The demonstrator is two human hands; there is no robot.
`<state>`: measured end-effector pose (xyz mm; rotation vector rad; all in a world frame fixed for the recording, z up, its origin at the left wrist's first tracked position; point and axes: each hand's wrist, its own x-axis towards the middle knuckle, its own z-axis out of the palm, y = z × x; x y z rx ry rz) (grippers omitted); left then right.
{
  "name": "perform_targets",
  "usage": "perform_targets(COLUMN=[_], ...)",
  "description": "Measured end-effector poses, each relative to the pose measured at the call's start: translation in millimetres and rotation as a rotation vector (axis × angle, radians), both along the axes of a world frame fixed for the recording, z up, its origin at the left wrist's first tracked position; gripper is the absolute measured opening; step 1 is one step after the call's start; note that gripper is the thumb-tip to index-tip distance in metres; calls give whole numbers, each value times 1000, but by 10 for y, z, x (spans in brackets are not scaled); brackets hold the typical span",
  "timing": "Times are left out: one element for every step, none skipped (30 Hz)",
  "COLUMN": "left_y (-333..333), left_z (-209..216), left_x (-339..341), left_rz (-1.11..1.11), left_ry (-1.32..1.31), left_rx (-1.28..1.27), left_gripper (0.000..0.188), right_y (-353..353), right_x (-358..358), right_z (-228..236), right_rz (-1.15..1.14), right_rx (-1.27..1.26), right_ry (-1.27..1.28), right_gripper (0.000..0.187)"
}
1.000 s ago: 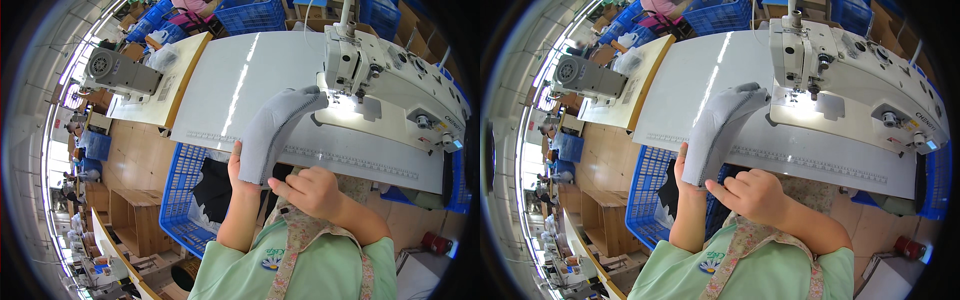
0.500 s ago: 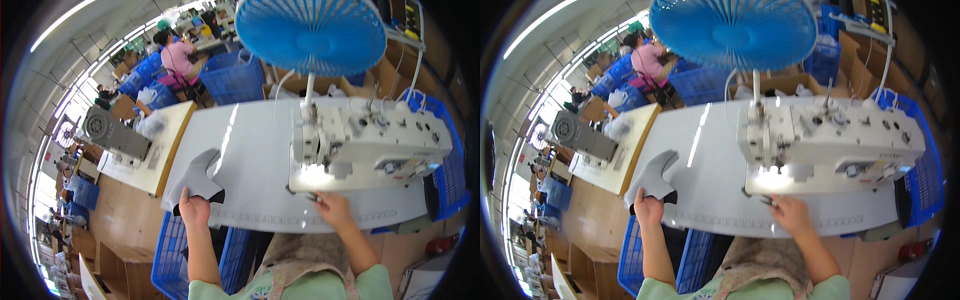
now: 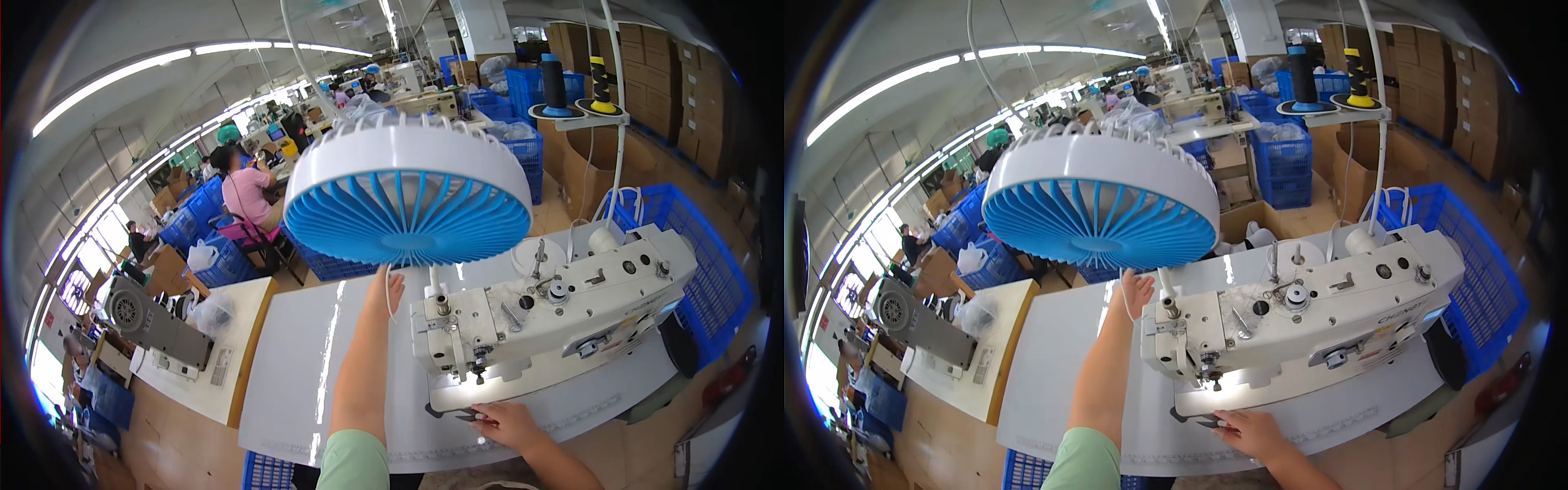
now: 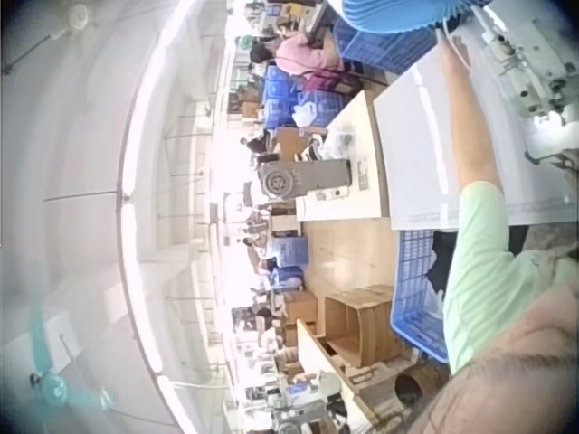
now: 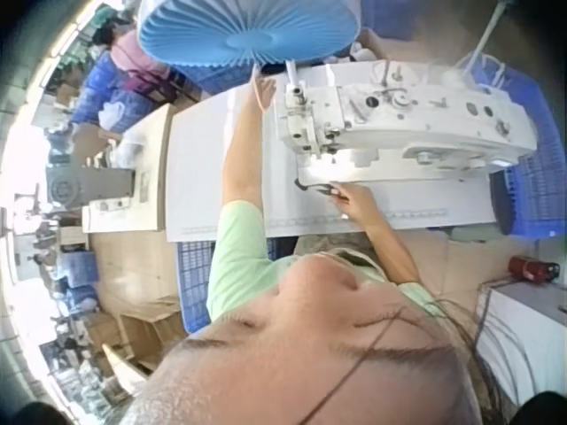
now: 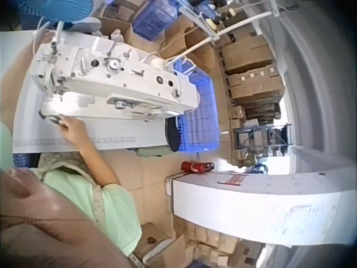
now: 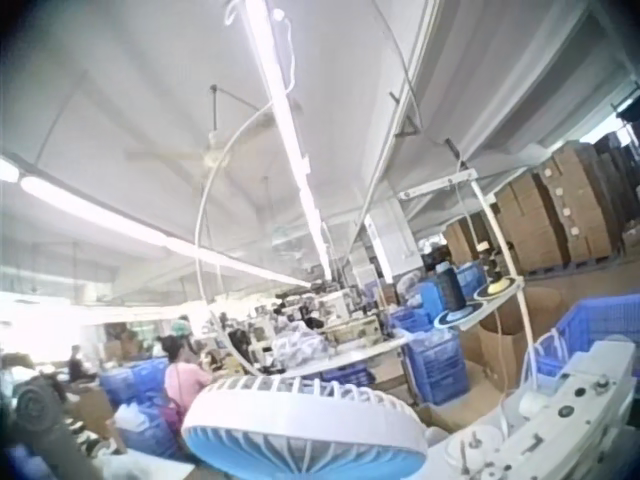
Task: The person finishes sewing a grey fabric piece on a sewing machine, cuts the thread using snips, and holds the piece by hand. Then, the person retrieves black fabric pieces from a crate and sews them together on the sewing machine.
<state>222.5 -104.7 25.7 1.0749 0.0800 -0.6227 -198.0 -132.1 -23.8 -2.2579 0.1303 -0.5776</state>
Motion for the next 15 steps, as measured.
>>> perform_targets(left_y=[37,169,361,610,893,1237,1615,1970,2393,2784,3168,3596,3965,4346,4702], left_z=[-111,-135,-167,-160,-127,-47,20,44,61,97,125,97,44,-26,-116], left_x=[-79,-226,-378,-492,-644,-808,-966,-1088,-1219,-1367,-1499,-1638,-1784,-1972,-2118], left_rz=[-113,-266,-419,-430,-405,-446,-479,-407,-323,-207,-90,64,198,315,431], left_ry=[-176,-433,-680,-440,-394,-501,-600,-611,-613,-572,-542,-497,-457,-374,-300], left_rx=[107,201,294,273,297,391,489,548,620,617,616,636,646,725,798], left_gripper=[68,65,63,48,48,40,34,30,27,26,25,24,23,23,23], right_y=[-7,-22,-55,-47,-62,-51,-79,-93,-92,-69,-55,-44,-30,18,77], right_x=[-20,-36,-32,-8,15,51,69,80,90,89,95,97,62,48,86], right_z=[17,23,50,69,69,66,109,-39,-36,72,39,-58,-59,-24,29], right_rz=[-9,-1,-16,-9,4,-9,4,-16,-21,-35,-64,-66,-72,-44,-21], right_rx=[39,56,82,110,118,146,74,60,-50,-5,-55,-91,-90,-131,-174], right_ry=[-1,18,34,52,62,5,47,50,46,135,102,89,86,69,38], right_gripper=[35,35,35,35,36,34,32,32,33,36,37,38,36,35,35])
